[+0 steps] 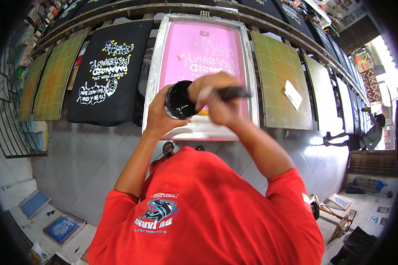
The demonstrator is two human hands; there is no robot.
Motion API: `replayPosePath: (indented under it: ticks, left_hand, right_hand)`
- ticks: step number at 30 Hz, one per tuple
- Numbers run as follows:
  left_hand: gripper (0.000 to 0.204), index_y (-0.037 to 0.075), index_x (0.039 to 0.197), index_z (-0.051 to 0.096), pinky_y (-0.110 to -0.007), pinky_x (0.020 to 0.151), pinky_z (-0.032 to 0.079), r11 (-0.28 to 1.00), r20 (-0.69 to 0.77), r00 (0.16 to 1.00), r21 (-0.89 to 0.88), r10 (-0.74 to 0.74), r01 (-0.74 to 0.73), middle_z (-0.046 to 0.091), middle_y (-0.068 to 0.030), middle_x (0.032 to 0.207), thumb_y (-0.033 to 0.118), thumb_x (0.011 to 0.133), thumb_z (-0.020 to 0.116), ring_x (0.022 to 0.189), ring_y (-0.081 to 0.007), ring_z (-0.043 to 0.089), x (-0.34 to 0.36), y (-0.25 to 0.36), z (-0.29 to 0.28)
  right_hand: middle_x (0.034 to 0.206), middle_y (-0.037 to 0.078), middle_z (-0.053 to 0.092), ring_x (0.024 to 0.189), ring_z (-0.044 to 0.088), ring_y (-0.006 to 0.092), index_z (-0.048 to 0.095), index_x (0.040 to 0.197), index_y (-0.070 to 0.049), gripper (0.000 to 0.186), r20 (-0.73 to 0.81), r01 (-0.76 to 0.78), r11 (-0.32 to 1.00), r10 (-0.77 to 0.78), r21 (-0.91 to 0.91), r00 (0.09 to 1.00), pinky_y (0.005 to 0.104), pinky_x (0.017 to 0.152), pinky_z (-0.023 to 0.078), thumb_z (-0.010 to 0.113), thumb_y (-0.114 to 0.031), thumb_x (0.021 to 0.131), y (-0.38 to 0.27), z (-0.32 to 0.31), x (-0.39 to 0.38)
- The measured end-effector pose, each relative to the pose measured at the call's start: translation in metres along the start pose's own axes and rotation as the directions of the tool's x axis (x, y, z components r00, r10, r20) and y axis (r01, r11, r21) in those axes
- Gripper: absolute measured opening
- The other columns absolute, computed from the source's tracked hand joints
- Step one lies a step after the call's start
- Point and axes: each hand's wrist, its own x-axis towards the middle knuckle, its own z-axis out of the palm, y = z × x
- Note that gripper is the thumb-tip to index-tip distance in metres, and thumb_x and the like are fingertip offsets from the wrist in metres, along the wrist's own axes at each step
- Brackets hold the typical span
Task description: The person picks up a squeegee and a container of black ink, applies black ink onto a screen printing frame using a spatula, and then uses the squeegee by hand to pull the ink across the screen to print onto a t-shirt.
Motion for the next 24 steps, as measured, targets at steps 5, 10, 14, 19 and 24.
replayPosePath:
  ticks: [5,10,14,19,24]
  left_hand:
    - [0.091,0.004,0.128,0.049,-0.039,0.092,0.051,0.993,-0.004,0.994,0.022,0.113,-0.112,0.062,-0.0152,0.115,0.018,0.048,0.091,0.105,-0.0311,0.063,0.0,0.001,-0.005]
    - [0.091,0.004,0.128,0.049,-0.039,0.091,0.051,0.988,-0.028,0.99,0.076,0.137,-0.134,0.062,-0.0157,0.114,0.019,0.048,0.091,0.103,-0.0319,0.063,0.006,-0.006,-0.006]
    - [0.091,0.004,0.128,0.049,-0.038,0.091,0.051,0.988,0.018,0.989,0.043,0.147,-0.148,0.062,-0.0153,0.115,0.019,0.048,0.091,0.102,-0.031,0.064,0.007,0.002,-0.007]
    - [0.092,0.003,0.128,0.049,-0.037,0.091,0.051,0.996,0.045,0.995,-0.022,0.09,-0.089,0.062,-0.0149,0.114,0.021,0.048,0.091,0.104,-0.0289,0.064,0.01,-0.005,-0.007]
    - [0.091,0.004,0.128,0.049,-0.038,0.092,0.051,0.986,0.047,0.985,0.013,0.164,-0.164,0.063,-0.0146,0.114,0.022,0.049,0.09,0.105,-0.0291,0.064,0.015,0.002,-0.011]
  right_hand:
    - [0.06,0.005,0.053,0.055,0.053,0.0142,0.058,0.077,-0.003,0.026,-0.02,-0.018,0.948,0.026,0.317,0.999,0.0273,0.052,0.042,0.056,-0.021,0.097,-0.014,-0.013,0.028]
    - [0.059,0.005,0.055,0.055,0.056,0.0122,0.061,0.077,-0.002,0.024,0.058,-0.123,0.986,0.117,0.113,0.991,0.0263,0.052,0.043,0.063,-0.02,0.093,-0.011,0.011,0.011]
    - [0.063,0.006,0.057,0.058,0.057,0.0133,0.063,0.076,-0.003,0.021,0.006,-0.078,0.997,0.078,0.004,0.997,0.0254,0.054,0.044,0.06,-0.016,0.093,-0.008,-0.008,0.013]
    - [0.06,0.006,0.056,0.057,0.057,0.0121,0.059,0.069,-0.002,0.026,-0.021,-0.106,0.96,0.115,0.259,0.993,0.0256,0.053,0.044,0.063,-0.015,0.091,-0.032,0.011,0.027]
    - [0.052,0.005,0.051,0.046,0.05,0.0126,0.054,0.063,-0.003,0.031,0.18,-0.118,0.989,0.133,-0.09,0.975,0.027,0.046,0.039,0.062,-0.018,0.089,-0.016,0.002,0.009]
